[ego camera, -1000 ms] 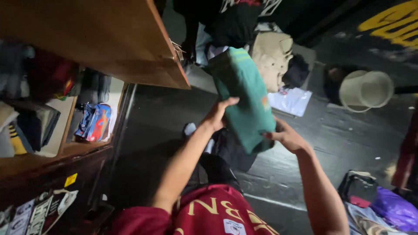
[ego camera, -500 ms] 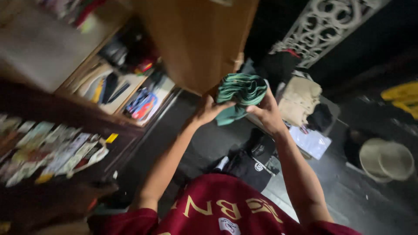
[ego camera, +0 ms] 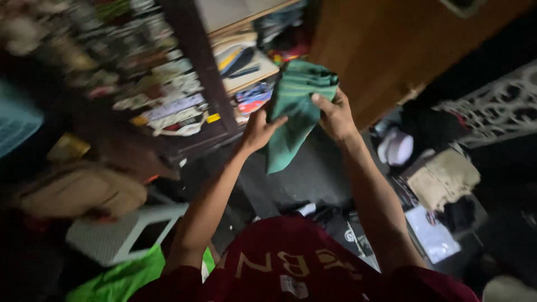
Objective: The recorder is taking clothes out of a wardrobe, folding them on the floor, and placing them back onto shelves.
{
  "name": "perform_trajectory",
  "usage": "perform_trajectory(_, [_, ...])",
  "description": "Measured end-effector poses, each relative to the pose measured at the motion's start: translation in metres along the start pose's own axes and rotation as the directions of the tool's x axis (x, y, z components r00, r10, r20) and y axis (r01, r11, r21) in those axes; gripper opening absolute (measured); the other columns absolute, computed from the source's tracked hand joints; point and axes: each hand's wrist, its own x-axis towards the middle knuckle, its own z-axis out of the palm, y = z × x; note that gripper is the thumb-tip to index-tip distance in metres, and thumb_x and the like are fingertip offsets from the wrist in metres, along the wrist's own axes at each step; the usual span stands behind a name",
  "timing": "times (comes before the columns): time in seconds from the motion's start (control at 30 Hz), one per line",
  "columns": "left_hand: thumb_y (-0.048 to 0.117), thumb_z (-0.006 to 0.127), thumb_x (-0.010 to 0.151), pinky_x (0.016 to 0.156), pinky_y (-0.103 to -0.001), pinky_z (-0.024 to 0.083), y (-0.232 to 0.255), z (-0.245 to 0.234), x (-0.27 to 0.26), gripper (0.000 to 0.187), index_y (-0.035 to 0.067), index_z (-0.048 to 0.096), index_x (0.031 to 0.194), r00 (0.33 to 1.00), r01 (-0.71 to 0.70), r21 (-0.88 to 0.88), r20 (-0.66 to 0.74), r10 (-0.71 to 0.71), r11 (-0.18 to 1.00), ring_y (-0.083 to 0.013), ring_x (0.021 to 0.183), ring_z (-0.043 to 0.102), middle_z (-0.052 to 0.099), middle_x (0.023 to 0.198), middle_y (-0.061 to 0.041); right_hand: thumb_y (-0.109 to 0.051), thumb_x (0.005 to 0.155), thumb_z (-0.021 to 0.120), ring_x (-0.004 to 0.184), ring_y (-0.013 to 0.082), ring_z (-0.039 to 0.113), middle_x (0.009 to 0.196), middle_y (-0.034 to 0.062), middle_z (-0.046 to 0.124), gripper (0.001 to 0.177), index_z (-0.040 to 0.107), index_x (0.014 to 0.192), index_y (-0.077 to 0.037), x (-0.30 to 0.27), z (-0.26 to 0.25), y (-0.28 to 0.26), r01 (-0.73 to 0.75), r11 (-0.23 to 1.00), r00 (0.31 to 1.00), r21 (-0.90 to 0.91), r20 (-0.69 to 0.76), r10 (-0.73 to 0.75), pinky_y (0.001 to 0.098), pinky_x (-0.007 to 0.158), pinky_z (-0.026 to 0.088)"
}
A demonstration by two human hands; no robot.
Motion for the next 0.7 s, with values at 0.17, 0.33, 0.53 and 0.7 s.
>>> perform_trajectory(0.17, [0.043, 0.065, 0.102, 0.089, -0.041, 0.052, -0.036, -0.059, -0.039, 0.051, -0.001, 0.065, 0.126, 0.925, 0.364, -0.059, -0.094, -0.368, 0.93, -0.0293, 0.102, 0.065, 0.07, 0.11, -0.02, -0.012, 0.093, 0.077, 0.116, 0.0187, 0.064, 0.125, 0.0078, 0.067, 0.05, 0.054, 0.137, -0.003, 0.012, 0.035, 0.069, 0.149, 0.862, 0.958, -0.485, 0.285, -0.005, 0.0335, 0.101, 0.054])
perform_trajectory(0.33, [0.048, 0.058, 0.104, 0.101, -0.034, 0.047, -0.01, -0.098, -0.053, 0.062, 0.004, 0.051, 0.146, 0.961, 0.257, -0.204, -0.051, -0.272, 0.945, -0.0227, 0.124, 0.058, 0.064, 0.134, -0.013, -0.015, 0.101, 0.075, 0.101, 0.0234, 0.062, 0.115, 0.0135, 0.066, 0.047, 0.056, 0.14, 0.003, 0.024, 0.046, 0.103, 0.015, 0.873, 0.988, -0.487, 0.139, 0.061, 0.0374, 0.086, 0.053])
perform_trajectory(0.53, [0.031, 0.074, 0.089, 0.099, -0.037, 0.051, -0.019, -0.086, -0.033, 0.08, 0.009, 0.038, 0.157, 0.91, 0.377, -0.394, -0.009, -0.413, 0.838, -0.0253, 0.129, 0.056, 0.057, 0.141, -0.015, -0.027, 0.1, 0.064, 0.102, 0.0228, 0.07, 0.119, 0.011, 0.069, 0.046, 0.051, 0.138, -0.005, 0.073, 0.034, 0.115, -0.018, 0.992, 1.0, -0.124, -0.009, 0.017, 0.0392, 0.087, 0.061])
perform_trajectory(0.7, [0.008, 0.073, 0.081, 0.106, -0.039, 0.049, -0.04, -0.04, 0.025, 0.074, 0.003, 0.042, 0.148, 0.997, -0.041, 0.033, -0.068, 0.043, 0.999, -0.0326, 0.128, 0.06, 0.056, 0.142, -0.022, -0.047, 0.103, 0.062, 0.117, 0.0171, 0.061, 0.134, 0.0047, 0.061, 0.063, 0.041, 0.152, -0.014, 0.101, -0.025, 0.154, -0.1, 0.971, 0.995, -0.215, 0.006, 0.104, 0.0337, 0.099, 0.054])
